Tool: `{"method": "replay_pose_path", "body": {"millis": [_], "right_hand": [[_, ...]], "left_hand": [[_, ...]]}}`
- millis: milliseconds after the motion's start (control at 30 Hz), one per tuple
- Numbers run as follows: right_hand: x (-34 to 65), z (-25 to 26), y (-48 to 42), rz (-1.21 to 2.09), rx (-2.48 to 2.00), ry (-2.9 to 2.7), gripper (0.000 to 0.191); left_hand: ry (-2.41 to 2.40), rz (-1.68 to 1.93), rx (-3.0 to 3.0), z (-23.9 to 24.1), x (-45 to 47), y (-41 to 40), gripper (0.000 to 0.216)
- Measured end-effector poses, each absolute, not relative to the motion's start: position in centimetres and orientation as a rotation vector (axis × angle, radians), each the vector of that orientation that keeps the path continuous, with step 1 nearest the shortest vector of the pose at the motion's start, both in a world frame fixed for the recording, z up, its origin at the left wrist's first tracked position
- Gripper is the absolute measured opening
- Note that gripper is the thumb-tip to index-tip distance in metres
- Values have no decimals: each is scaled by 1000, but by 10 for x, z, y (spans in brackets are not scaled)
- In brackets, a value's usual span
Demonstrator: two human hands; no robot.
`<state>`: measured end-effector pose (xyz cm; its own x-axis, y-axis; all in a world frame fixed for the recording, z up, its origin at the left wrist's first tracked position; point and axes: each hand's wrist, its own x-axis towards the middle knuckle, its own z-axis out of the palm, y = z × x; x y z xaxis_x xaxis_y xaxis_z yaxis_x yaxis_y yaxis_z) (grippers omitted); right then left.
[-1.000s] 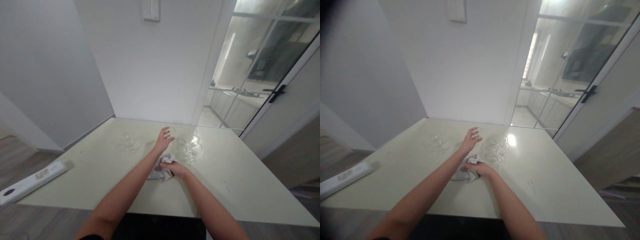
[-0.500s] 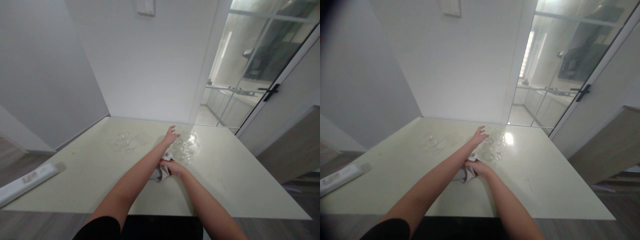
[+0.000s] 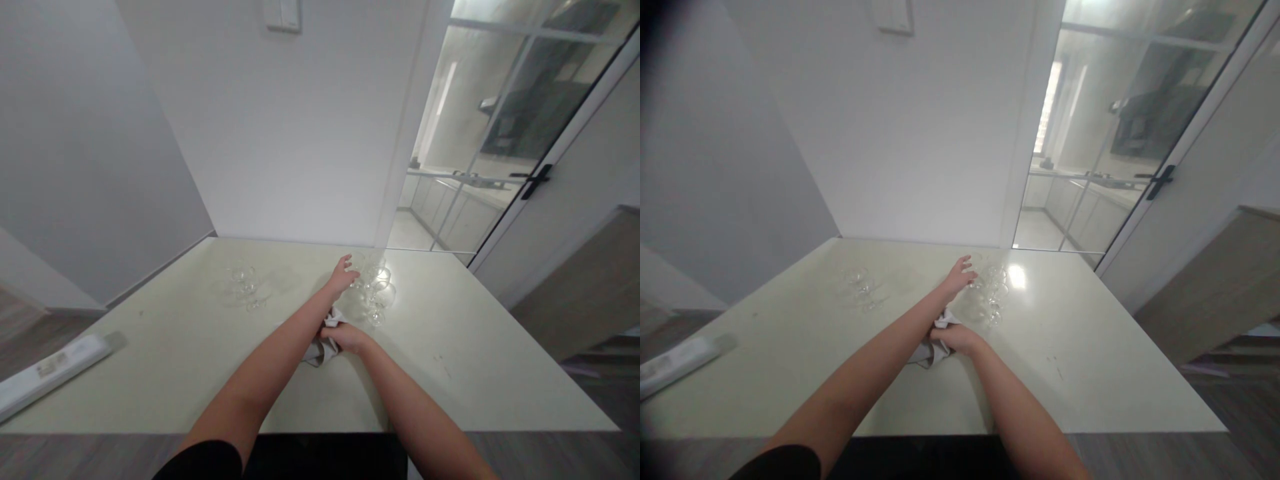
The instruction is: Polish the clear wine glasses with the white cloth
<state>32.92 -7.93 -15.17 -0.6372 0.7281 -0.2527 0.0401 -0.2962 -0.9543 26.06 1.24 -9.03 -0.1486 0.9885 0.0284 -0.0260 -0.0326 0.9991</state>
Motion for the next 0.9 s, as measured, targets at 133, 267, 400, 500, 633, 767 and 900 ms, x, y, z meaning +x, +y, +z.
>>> {"method": "replay_pose_path", "body": {"millis": [133,267,400,500,633,767,900], "right_hand": [[329,-149,-81,1966,-969,-1509,24],[330,-148,-80,1924,-984,-1566,28],[333,-146,-80,1884,-970,-1645,32],[334,-148,-79,1868,-1011,-1655,35],[333,-150,-78,2010,-968,-1488,36],[332,-149,-79,2094,-833,-1323,38],[335,-149,-79,2166,-907,-1265,47]], "left_hand": [[1228,1314,1154,-90,262,11,79],[1226,1323,1126,-90,260,9,83],[1276,1394,1109,-94,253,5,77],[1363,1484,1105,-99,242,-12,72],[1396,1584,1350,-94,216,-65,53],[1513,1711,1704,-79,178,-129,38],[1826,2272,1392,-90,138,-159,34]]}}
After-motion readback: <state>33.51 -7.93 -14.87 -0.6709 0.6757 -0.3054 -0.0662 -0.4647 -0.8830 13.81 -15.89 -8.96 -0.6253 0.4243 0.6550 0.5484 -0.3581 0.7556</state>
